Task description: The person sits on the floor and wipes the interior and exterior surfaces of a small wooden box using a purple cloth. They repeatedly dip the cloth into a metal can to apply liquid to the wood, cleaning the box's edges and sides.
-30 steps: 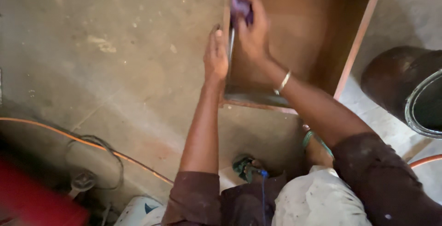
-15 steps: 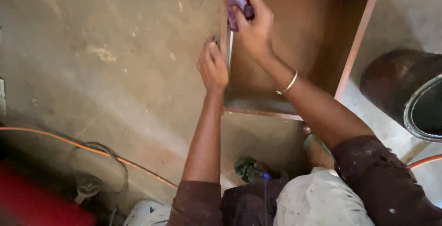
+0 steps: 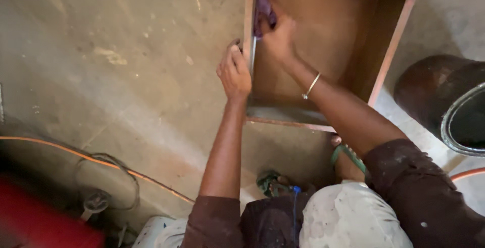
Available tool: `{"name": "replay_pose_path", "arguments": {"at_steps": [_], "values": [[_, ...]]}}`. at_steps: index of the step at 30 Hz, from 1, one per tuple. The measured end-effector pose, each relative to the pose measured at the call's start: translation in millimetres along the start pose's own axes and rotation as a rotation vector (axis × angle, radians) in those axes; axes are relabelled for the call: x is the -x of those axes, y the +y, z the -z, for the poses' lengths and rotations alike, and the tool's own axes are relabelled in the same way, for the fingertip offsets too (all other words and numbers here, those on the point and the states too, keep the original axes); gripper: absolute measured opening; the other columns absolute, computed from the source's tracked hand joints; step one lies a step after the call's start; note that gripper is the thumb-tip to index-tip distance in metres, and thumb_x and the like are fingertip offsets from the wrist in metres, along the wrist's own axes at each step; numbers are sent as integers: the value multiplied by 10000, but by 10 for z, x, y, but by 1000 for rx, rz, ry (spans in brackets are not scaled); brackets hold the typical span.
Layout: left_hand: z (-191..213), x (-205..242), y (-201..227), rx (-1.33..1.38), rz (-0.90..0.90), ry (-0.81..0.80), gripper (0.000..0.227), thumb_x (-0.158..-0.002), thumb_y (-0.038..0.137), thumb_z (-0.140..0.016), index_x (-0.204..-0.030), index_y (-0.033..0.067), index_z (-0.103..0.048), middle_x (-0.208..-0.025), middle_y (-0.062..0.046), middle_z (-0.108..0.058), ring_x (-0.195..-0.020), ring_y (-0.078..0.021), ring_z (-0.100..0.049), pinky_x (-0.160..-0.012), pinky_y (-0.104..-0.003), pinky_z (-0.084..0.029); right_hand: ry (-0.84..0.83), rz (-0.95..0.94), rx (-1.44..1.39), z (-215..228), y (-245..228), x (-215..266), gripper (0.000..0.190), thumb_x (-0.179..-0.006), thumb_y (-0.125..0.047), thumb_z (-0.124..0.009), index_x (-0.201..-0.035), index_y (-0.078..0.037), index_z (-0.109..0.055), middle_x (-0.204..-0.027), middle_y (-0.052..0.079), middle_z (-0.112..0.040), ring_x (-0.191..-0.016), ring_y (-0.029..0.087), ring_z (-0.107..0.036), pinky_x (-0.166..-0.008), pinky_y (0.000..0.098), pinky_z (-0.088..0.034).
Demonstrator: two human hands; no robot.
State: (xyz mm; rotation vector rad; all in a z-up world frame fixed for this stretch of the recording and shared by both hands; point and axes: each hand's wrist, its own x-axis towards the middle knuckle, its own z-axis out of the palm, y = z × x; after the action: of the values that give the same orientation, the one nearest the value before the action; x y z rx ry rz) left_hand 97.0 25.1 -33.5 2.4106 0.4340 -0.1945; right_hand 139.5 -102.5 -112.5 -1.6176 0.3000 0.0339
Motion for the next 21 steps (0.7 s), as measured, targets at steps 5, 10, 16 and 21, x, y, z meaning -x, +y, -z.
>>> {"name": "replay_pose_path", "arguments": {"at_steps": [5,10,16,21], "values": [[-25,15,4,-3,37,-32,512,-1095,367,-302,-1285,81,-681,-1265,-158,-717,-1217,-366,-634,-1071,-487,-401,-377,-220,272,1,92,1292,393,-877,13,-581,-1263,91,-575,-1128,343,-656,-1085,461,-640,-925,521,-500],[-20,17,-19,2,13,2,511,-1106,369,-308,-1270,66,-685,-1202,-166,-728,-1178,-376,-647,-1055,-494,-395,-231,-202,36,-23,610,883,272,-925,-31,-616,-1185,32,-668,-1064,142,-723,-1000,226,-689,-900,418,-554],[-93,25,-143,-15,49,13,491,-1102,398,-344,-1252,98,-702,-1221,-141,-733,-1184,-340,-656,-1079,-475,-438,-146,-73,83,-79,921,-300,226,-989,-95,-650,-1169,41,-648,-936,118,-722,-803,149,-679,-697,357,-563],[-112,47,-139,-140,22,71,473,-1102,388,-358,-1230,89,-701,-1227,-139,-734,-1185,-345,-637,-1079,-520,-361,-240,-161,49,-103,543,1161,344,-893,17,-618,-1235,39,-633,-1033,148,-701,-972,218,-669,-851,377,-549]]}}
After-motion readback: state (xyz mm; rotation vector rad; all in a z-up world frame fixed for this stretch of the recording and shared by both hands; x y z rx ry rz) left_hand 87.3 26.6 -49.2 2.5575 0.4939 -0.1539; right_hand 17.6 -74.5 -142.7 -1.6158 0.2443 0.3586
